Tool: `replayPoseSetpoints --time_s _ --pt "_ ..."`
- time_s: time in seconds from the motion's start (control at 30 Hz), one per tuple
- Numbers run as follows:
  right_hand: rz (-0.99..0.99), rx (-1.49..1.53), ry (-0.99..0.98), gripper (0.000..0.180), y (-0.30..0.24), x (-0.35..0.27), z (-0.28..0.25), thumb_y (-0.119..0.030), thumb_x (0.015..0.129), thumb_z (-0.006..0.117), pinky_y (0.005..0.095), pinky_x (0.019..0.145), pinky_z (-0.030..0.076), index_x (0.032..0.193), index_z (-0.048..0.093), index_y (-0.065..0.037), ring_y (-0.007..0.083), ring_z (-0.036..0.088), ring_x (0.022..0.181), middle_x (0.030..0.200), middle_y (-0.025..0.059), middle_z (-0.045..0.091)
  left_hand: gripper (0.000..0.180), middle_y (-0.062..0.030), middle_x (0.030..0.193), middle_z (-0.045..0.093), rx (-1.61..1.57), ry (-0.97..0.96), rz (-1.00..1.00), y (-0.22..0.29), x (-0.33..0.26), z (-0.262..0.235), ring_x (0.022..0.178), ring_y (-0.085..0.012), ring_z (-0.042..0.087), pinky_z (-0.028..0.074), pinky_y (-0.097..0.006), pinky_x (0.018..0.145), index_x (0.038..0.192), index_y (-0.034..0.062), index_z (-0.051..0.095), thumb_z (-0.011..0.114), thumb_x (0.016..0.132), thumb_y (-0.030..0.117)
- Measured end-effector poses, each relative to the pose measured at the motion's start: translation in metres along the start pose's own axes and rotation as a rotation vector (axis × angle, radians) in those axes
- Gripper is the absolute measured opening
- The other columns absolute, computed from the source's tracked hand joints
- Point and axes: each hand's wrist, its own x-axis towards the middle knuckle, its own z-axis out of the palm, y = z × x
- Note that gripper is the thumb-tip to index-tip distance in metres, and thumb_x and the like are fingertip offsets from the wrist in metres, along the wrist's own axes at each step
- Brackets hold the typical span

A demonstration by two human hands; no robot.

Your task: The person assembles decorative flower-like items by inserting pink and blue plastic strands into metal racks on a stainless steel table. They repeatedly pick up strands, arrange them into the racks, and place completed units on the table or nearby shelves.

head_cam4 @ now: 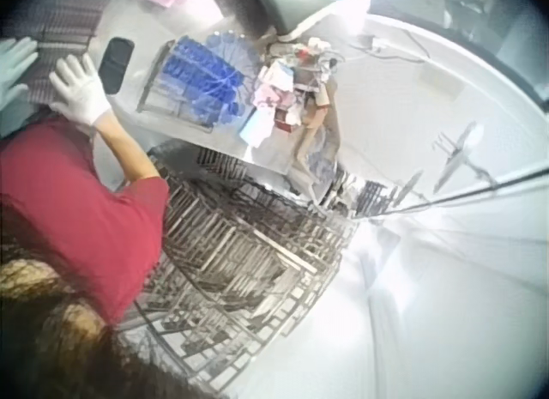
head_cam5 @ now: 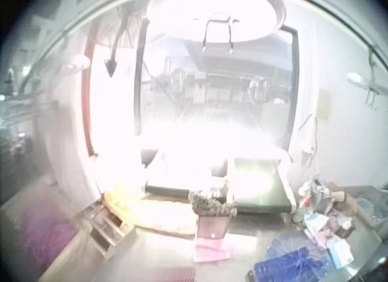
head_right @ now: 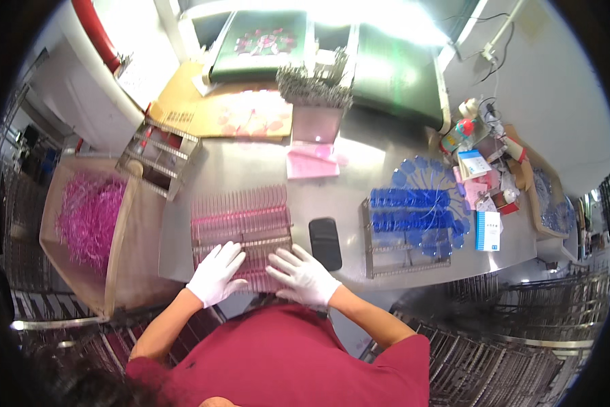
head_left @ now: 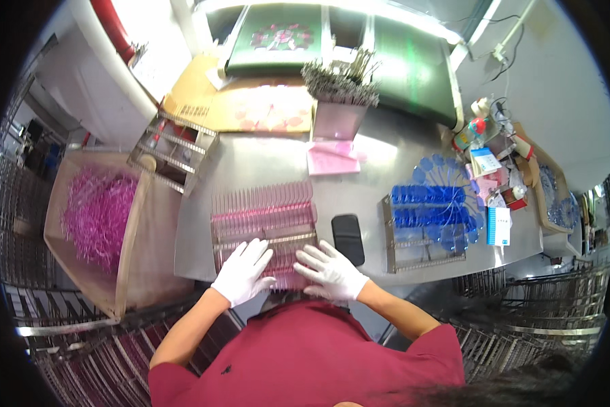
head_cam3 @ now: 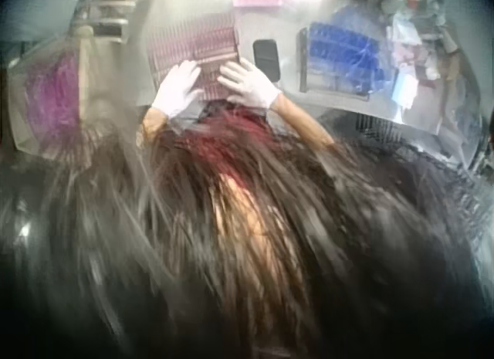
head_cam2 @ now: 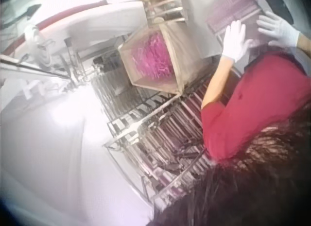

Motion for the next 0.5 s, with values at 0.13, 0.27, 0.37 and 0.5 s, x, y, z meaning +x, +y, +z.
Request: replayPoseSetpoints --time_s 0.13,0.27,0.37,0.5 --pt "-0.037 0.037 0.09 0.064 0.002 0.002 0.002 -0.045 0.094 0.074 0.0569 0.125 0.037 0.146 0.063 -0.009 0.0426 0.049 0.148 0.156 0.0226 0.055 0.068 -0.0282 0.154 0.054 -0.044 0.198 0.045 -0.009 0.042 -0.025 0.142 -0.047 0.054 0.044 -0.053 0.12 0.147 -0.0031 0.058 0.078 0.095 0.036" --pt "-0.107 0.033 0.166 0.058 0.006 0.008 0.01 -0.043 0.095 0.073 0.055 0.122 0.04 0.141 0.064 -0.008 0.0419 0.05 0.145 0.151 0.0212 0.056 0.061 -0.0299 0.153 0.054 -0.148 0.332 0.084 -0.004 0.126 -0.052 0.136 -0.0471 0.058 0.049 -0.05 0.115 0.144 -0.0033 0.058 0.076 0.096 0.029" --pt "-0.019 0.039 0.182 0.052 0.016 -0.032 -0.003 -0.034 0.097 0.073 0.0503 0.116 0.046 0.14 0.062 -0.006 0.0394 0.054 0.14 0.148 0.0204 0.057 0.048 -0.0259 0.139 0.065 -0.158 0.522 0.099 -0.028 0.206 -0.05 0.124 -0.0412 0.067 0.054 -0.047 0.108 0.138 0.0 0.065 0.074 0.096 0.022" --pt "0.464 0.226 0.18 0.04 0.001 -0.085 0.01 -0.027 0.101 0.067 0.0497 0.087 0.058 0.134 0.062 -0.004 0.0404 0.07 0.099 0.115 0.0206 0.069 0.032 -0.0166 0.097 0.076 -0.511 0.682 -0.229 -0.066 0.349 -0.086 0.086 -0.0292 0.074 0.056 -0.043 0.084 0.124 0.0031 0.069 0.069 0.1 0.025"
